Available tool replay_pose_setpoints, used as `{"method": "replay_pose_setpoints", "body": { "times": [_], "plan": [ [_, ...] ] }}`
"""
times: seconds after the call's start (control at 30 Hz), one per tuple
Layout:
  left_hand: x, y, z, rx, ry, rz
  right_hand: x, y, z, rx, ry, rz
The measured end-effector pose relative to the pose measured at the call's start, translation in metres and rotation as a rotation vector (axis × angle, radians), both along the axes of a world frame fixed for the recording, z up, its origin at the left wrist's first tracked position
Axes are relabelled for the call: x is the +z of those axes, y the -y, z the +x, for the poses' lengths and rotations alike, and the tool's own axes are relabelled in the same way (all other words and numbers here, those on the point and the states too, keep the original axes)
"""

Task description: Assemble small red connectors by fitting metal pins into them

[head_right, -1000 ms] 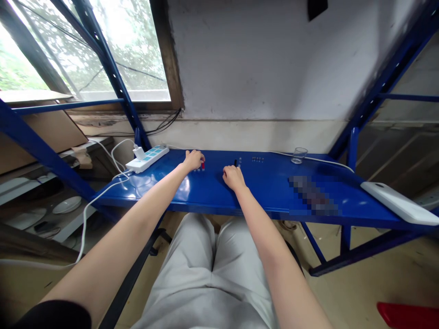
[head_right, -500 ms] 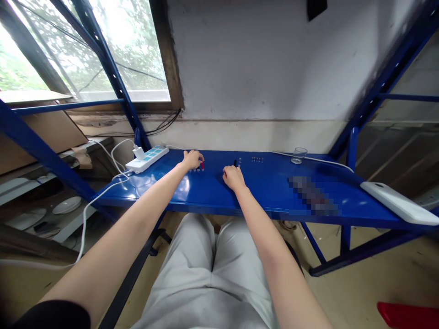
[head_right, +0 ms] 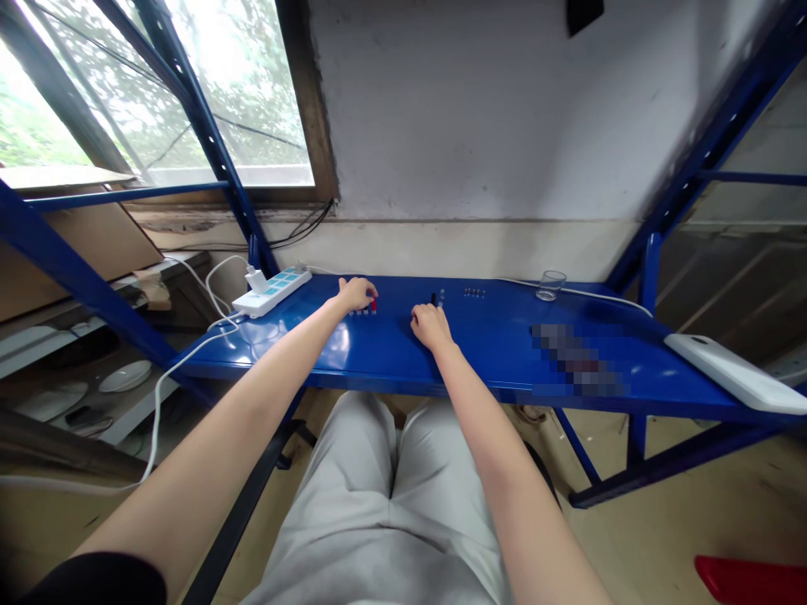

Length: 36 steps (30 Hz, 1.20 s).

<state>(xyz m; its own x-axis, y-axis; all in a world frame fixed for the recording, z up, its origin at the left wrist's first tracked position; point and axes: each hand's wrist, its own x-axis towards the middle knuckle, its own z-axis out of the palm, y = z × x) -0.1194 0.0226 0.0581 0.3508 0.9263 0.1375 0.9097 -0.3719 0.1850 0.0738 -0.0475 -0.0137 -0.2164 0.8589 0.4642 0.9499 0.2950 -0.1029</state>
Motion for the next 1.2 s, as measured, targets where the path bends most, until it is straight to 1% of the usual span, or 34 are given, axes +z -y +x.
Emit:
{"method": "replay_pose_setpoints", "body": {
  "times": [0.27,0.37,0.43,0.5,0.6,0.7,0.77,0.83,0.93,1.07,1.13,1.2],
  "plan": [
    [0.0,-0.002,0.001,0.011,0.035,-0.001,-0.001,0.0,0.001,-0.003,-0.059,0.012],
    [-0.001,-0.002,0.0,0.039,0.061,0.007,-0.001,-0.001,0.003,-0.019,-0.135,0.039],
    [-0.002,0.0,0.001,0.047,0.098,0.052,-0.001,-0.001,0.006,-0.05,-0.226,0.074],
    [-0.001,0.004,0.005,0.027,0.151,0.133,-0.002,-0.002,0.012,-0.113,-0.361,0.12],
    [0.001,0.015,0.019,-0.077,0.198,0.261,-0.003,-0.002,0.021,-0.284,-0.619,0.169],
    [-0.002,0.028,0.041,-0.203,0.181,0.282,-0.002,0.0,0.027,-0.42,-0.81,0.196],
    [-0.007,0.035,0.055,-0.263,0.158,0.263,-0.001,0.002,0.028,-0.447,-0.859,0.207],
    [-0.016,0.04,0.068,-0.276,0.139,0.236,0.0,0.004,0.027,-0.45,-0.87,0.212],
    [-0.031,0.04,0.082,-0.238,0.101,0.151,0.0,0.004,0.026,-0.448,-0.859,0.206],
    [-0.05,0.034,0.093,-0.205,0.082,0.004,-0.003,0.003,0.026,-0.439,-0.834,0.202],
    [-0.058,0.031,0.098,-0.19,0.087,-0.026,-0.004,0.002,0.027,-0.426,-0.82,0.217],
    [-0.064,0.028,0.103,-0.171,0.107,-0.022,-0.005,0.001,0.027,-0.416,-0.802,0.226]
  ]
}}
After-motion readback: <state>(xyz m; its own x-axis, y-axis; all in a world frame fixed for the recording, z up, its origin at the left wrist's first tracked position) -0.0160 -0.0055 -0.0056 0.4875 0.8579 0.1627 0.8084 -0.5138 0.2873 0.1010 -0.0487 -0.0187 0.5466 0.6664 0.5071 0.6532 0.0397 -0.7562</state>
